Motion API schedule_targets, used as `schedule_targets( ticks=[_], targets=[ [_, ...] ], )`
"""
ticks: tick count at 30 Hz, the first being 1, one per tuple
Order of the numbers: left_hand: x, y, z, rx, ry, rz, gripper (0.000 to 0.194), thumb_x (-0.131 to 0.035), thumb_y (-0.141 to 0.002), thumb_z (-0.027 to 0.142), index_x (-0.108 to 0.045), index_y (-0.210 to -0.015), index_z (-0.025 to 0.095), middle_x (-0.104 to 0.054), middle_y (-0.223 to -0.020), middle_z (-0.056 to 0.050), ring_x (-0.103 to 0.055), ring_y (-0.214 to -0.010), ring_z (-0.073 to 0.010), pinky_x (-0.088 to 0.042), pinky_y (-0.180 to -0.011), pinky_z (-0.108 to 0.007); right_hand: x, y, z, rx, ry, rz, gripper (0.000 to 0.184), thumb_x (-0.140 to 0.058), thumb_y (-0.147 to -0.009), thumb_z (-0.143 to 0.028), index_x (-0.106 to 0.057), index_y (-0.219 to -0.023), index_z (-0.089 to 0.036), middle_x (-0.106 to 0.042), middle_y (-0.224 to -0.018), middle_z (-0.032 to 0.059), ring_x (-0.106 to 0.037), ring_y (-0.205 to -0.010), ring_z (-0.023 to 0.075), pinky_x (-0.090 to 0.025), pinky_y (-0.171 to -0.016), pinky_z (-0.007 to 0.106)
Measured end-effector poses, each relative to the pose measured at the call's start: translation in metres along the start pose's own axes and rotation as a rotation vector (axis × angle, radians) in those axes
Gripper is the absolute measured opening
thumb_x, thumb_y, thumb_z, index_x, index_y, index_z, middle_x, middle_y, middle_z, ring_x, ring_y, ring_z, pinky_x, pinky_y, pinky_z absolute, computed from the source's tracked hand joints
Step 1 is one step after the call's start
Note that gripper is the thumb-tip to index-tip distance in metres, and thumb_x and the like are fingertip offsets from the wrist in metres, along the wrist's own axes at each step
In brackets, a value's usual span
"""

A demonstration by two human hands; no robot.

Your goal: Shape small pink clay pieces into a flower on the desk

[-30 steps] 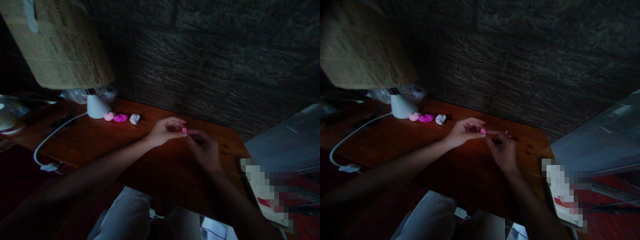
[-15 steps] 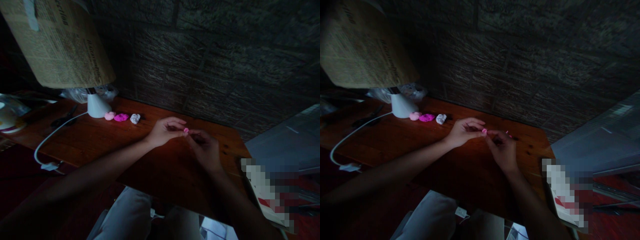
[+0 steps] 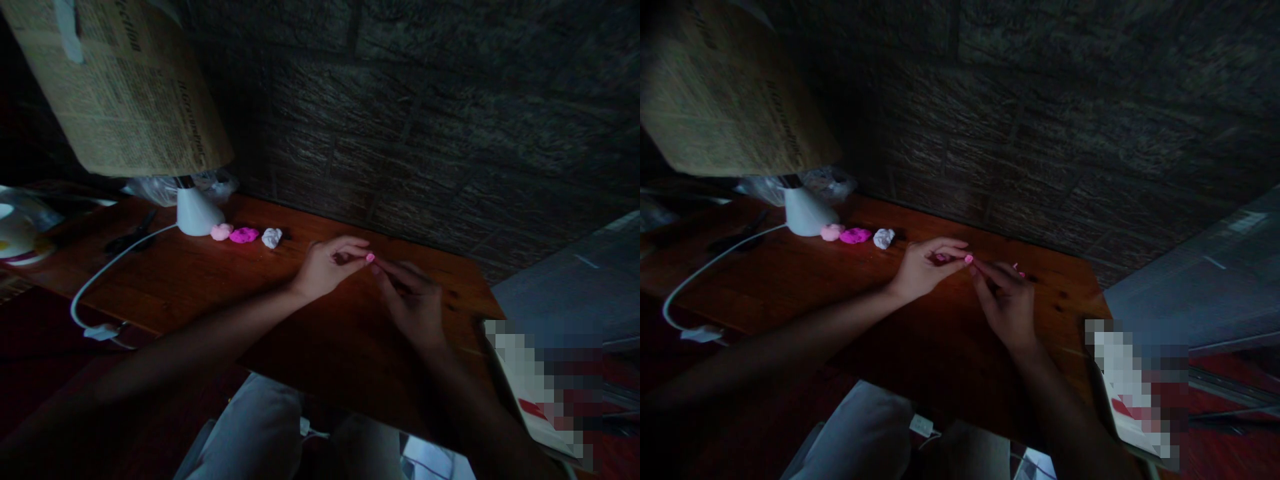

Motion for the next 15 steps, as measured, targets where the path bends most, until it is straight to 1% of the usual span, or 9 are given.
schedule_targets(
  ticks=[3, 6, 10, 15],
  targets=[
    [0.0011, 0.0014, -0.0002, -0.043, -0.051, 0.023, 0.023, -0.075, -0.083, 0.021, -0.071, -0.105, 0.017, -0.080, -0.092, -0.004, -0.073, -0.075, -0.0126, -0.056, -0.069, -0.022, -0.0018, 0.0005, -0.0023, 0.076, 0.086, -0.018, 0.024, -0.060, -0.094, -0.023, -0.076, -0.111, -0.022, -0.070, -0.081, 0.0039, -0.063, -0.068, 0.0151, -0.051, -0.066, 0.030],
    [0.0018, 0.0021, 0.0000, -0.076, -0.117, 0.028, 0.024, -0.074, -0.083, 0.021, -0.071, -0.107, 0.017, -0.080, -0.092, -0.004, -0.073, -0.075, -0.0128, -0.057, -0.071, -0.023, -0.0027, 0.0006, -0.0043, 0.101, 0.135, -0.034, 0.026, -0.059, -0.095, -0.023, -0.076, -0.113, -0.019, -0.068, -0.075, 0.0037, -0.061, -0.063, 0.0147, -0.050, -0.063, 0.030],
    [0.0019, 0.0022, 0.0017, -0.103, -0.160, 0.031, 0.025, -0.074, -0.084, 0.023, -0.070, -0.108, 0.017, -0.080, -0.090, -0.005, -0.073, -0.074, -0.0127, -0.057, -0.071, -0.024, -0.0014, 0.0001, -0.0064, 0.068, 0.137, -0.025, 0.027, -0.058, -0.095, -0.025, -0.076, -0.113, -0.019, -0.067, -0.072, 0.0030, -0.061, -0.062, 0.0147, -0.050, -0.062, 0.030],
    [0.0017, 0.0018, 0.0023, -0.069, -0.123, 0.040, 0.028, -0.075, -0.083, 0.022, -0.070, -0.110, 0.017, -0.080, -0.091, -0.004, -0.073, -0.074, -0.0128, -0.056, -0.069, -0.023, -0.0002, 0.0013, -0.0064, 0.024, 0.087, -0.017, 0.027, -0.058, -0.095, -0.026, -0.075, -0.114, -0.022, -0.070, -0.077, 0.0031, -0.064, -0.066, 0.0152, -0.051, -0.065, 0.031]
  ],
)
Point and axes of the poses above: each hand's wrist, its own y-axis away from the middle knuckle, its own x-axis out of the back of the hand, z = x × y, the point moved 2 cm from there along -y, towards the middle knuckle
